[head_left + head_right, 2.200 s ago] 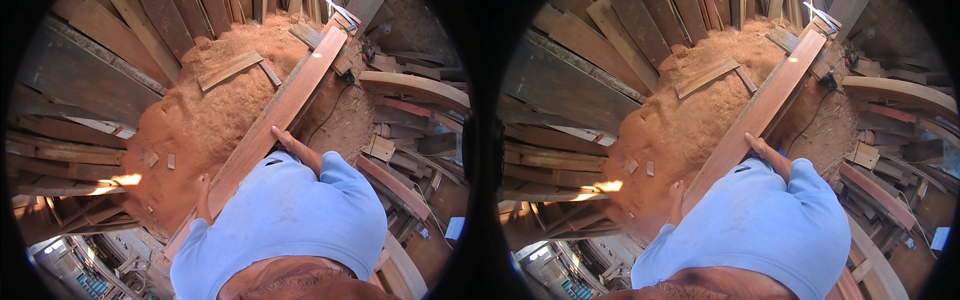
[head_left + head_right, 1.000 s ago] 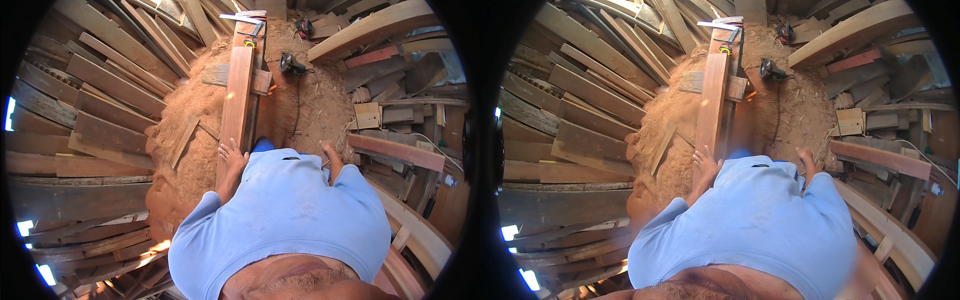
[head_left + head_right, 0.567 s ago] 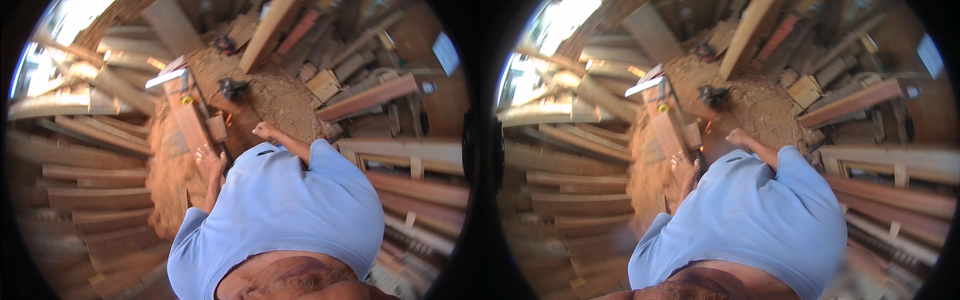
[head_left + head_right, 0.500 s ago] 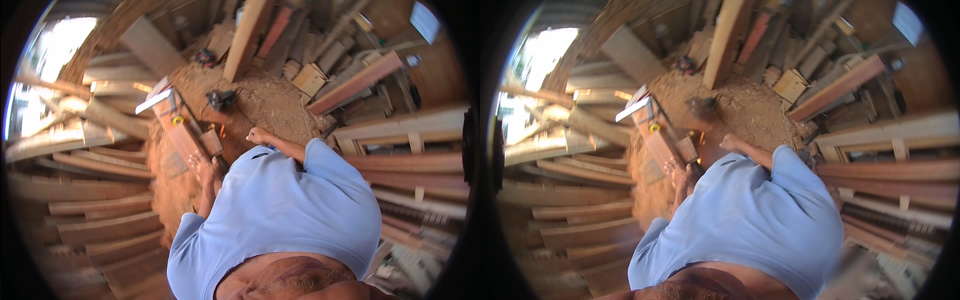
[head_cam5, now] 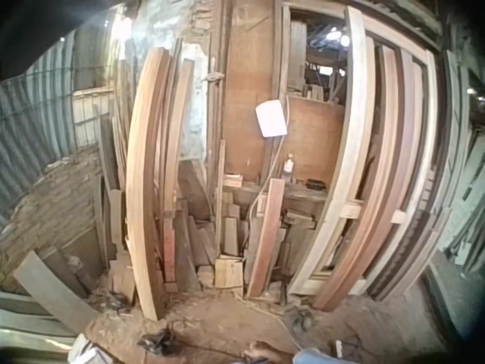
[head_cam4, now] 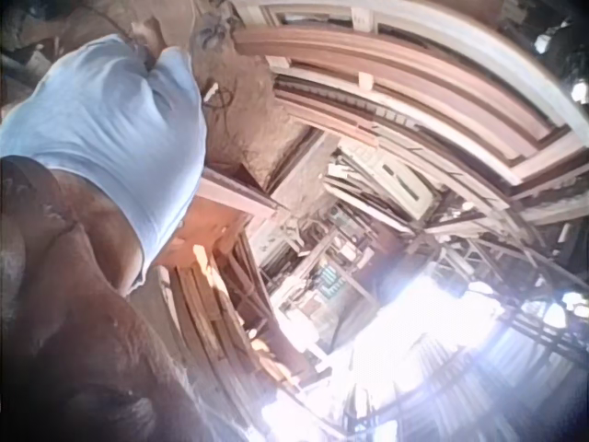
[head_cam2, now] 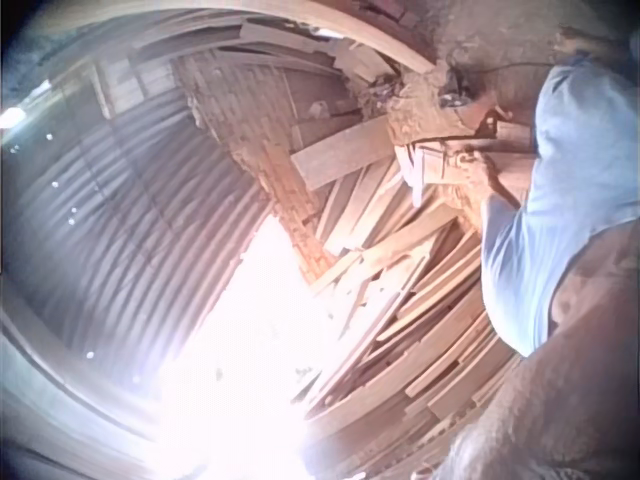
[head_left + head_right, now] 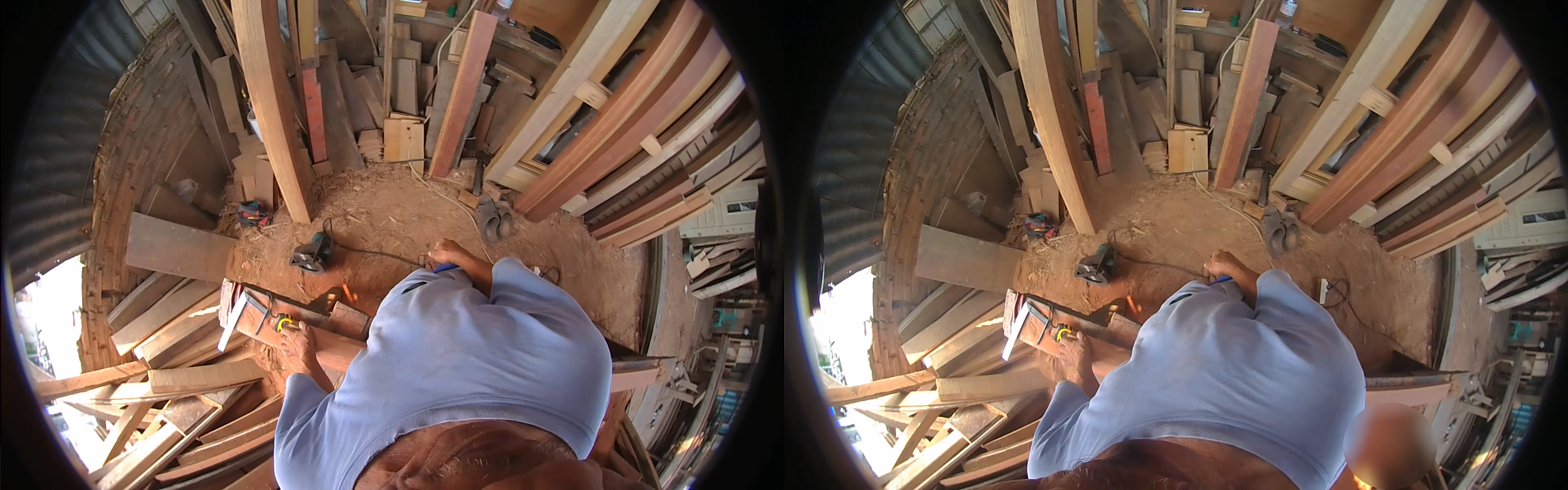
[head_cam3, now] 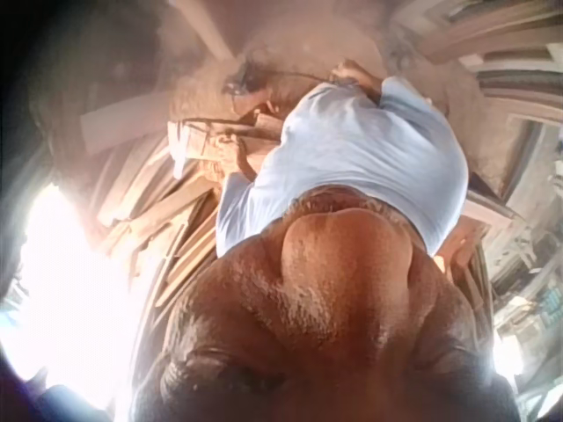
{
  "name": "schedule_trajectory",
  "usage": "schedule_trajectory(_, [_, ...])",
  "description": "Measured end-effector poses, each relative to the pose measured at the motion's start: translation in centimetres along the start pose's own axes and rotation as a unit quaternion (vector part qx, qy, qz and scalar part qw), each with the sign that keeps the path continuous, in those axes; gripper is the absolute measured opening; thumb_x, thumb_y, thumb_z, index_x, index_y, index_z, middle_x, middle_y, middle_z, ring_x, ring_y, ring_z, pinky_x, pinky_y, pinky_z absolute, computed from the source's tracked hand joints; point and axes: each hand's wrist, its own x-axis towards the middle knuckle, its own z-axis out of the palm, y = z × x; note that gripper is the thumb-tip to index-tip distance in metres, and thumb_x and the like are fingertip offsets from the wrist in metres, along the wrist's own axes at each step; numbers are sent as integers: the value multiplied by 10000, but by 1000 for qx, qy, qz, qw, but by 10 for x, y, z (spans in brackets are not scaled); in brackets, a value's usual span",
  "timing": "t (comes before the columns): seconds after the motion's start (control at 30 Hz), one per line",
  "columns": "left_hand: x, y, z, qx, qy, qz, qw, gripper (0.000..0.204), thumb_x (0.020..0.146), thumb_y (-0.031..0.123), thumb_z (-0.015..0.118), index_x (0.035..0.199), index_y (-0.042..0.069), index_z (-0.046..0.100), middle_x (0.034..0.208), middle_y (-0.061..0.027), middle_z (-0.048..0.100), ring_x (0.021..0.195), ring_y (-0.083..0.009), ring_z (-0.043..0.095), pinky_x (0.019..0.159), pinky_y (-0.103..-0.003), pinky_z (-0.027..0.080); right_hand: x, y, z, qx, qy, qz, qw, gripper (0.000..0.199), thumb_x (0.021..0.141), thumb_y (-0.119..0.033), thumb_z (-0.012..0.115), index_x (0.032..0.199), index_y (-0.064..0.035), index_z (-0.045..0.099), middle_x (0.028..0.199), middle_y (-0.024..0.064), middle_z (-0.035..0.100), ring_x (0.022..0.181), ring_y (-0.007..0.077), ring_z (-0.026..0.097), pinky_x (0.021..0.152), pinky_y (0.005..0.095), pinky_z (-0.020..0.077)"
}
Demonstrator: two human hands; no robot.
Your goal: The person measures and marks a long wooden plank using a tape measure and square, then cuts it with a circular saw. The person repeats the measuring and marking process on the same plank.
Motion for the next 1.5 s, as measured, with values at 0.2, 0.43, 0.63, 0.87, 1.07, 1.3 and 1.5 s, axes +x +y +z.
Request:
schedule_trajectory(0.2, [0,-18,-8,-1,21,-11,1000,775,842,652,694,1405,149,520,1318,-220,558,1307,-424,466,1055,-609,356,-22,-41,-4,-9,-37,-32,999,513,964,-474,576,1031,-6,775,1091,242,740,1051,402,717,902,485,570])
schedule_trajectory(0.43, [3,-14,-12,0,-2,15,1000,803,839,647,708,1449,160,518,1373,-225,555,1299,-420,497,1058,-594,375,-8,-80,-20,57,-80,8,995,437,963,-414,607,913,-16,780,854,205,759,797,339,756,745,441,597])
schedule_trajectory(0.63, [-4,-19,-20,2,6,11,1000,762,850,622,713,1461,210,515,1350,-188,584,1284,-430,517,1035,-588,407,-33,-108,-37,64,-17,-62,996,391,972,-361,607,899,-24,790,748,170,751,631,278,740,636,404,598])
schedule_trajectory(0.87, [-4,-12,-20,18,3,34,999,776,851,654,689,1458,203,518,1314,-184,606,1257,-412,548,1003,-578,440,-27,-71,-32,8,-35,-41,999,440,924,-420,629,950,-10,787,990,260,741,950,378,741,840,471,576])
schedule_trajectory(1.07, [-6,2,-20,4,-46,59,997,886,833,818,575,1389,128,580,1320,-225,648,1227,-383,622,980,-545,495,-24,-49,-23,28,-74,31,996,444,859,-448,648,981,-49,798,1041,229,751,983,380,734,855,474,566])
schedule_trajectory(1.3, [13,-29,8,-198,250,-22,948,597,896,457,678,1258,1,543,1295,-319,554,1250,-483,500,1053,-593,373,9,-90,-22,-5,-115,-142,983,441,909,-440,690,946,-7,771,957,213,755,922,325,721,820,435,546])
schedule_trajectory(1.5, [-47,-40,31,-355,230,-263,867,794,844,403,767,1406,12,365,1426,-306,432,1345,-508,358,1102,-622,310,40,-150,-44,-62,-112,-164,978,381,913,-348,718,901,32,743,813,148,732,779,251,686,734,409,532])
